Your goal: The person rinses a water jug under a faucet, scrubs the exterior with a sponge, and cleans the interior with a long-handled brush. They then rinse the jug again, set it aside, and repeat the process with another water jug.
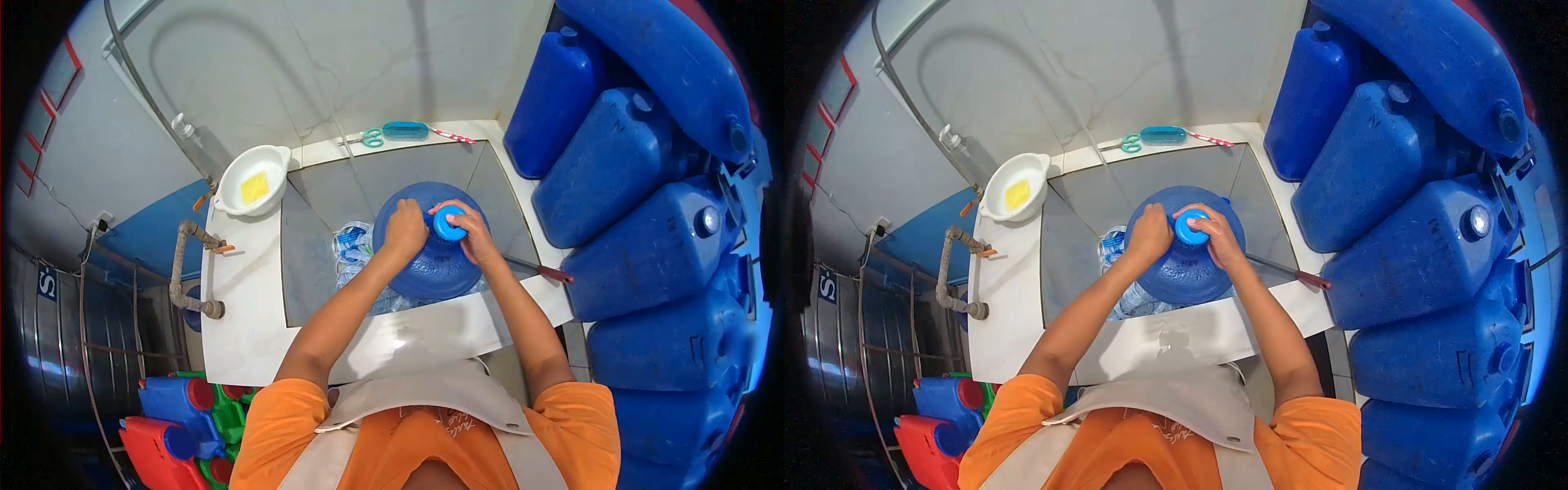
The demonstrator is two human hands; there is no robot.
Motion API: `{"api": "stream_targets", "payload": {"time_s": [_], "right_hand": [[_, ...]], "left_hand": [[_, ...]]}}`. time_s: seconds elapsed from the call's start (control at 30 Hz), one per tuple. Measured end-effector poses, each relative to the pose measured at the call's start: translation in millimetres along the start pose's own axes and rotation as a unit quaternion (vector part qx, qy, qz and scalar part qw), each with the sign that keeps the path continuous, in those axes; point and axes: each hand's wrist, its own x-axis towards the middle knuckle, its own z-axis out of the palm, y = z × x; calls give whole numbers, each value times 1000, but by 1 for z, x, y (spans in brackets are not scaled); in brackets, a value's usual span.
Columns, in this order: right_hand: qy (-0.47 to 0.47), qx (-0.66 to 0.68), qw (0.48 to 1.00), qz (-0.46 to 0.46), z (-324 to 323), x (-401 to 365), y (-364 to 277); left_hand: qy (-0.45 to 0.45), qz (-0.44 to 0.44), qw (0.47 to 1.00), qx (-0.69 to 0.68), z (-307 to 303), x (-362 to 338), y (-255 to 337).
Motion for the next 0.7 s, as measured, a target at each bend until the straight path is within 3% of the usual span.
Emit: {"api": "stream_targets", "payload": {"time_s": [0.1, 0.17, 0.2, 0.27, 0.33, 0.4, 0.5, 0.57, 0.6, 0.7], "right_hand": [[6, -21, 1000, -6, 7, -3, 0], [33, 4, 999, -23, -9, -10, 3], [63, 31, 997, -42, -16, -9, 1], [66, 2, 997, -40, -12, -11, 0], [66, -89, 992, -57, -6, -7, 7], [67, -105, 990, -73, 0, -5, 12], [101, -142, 976, -133, 21, 4, 24], [180, -192, 941, -213, 35, 10, 32], [206, -234, 914, -260, 45, 15, 32], [240, -202, 920, -234, 66, 33, 49]], "left_hand": [[71, 56, 992, 85, -4, -12, -20], [62, 43, 983, 169, 7, -14, -104], [91, -15, 985, 148, 11, -17, -142], [58, -39, 981, 183, -2, -36, -177], [52, -72, 980, 180, -1, -42, -196], [-62, -68, 964, 248, 2, -44, -215], [-43, -74, 973, 217, -41, -37, -150], [119, 23, 993, 8, -53, -27, -100], [112, 20, 988, -103, -64, -22, -69], [74, 63, 909, -405, -44, -8, -22]]}}
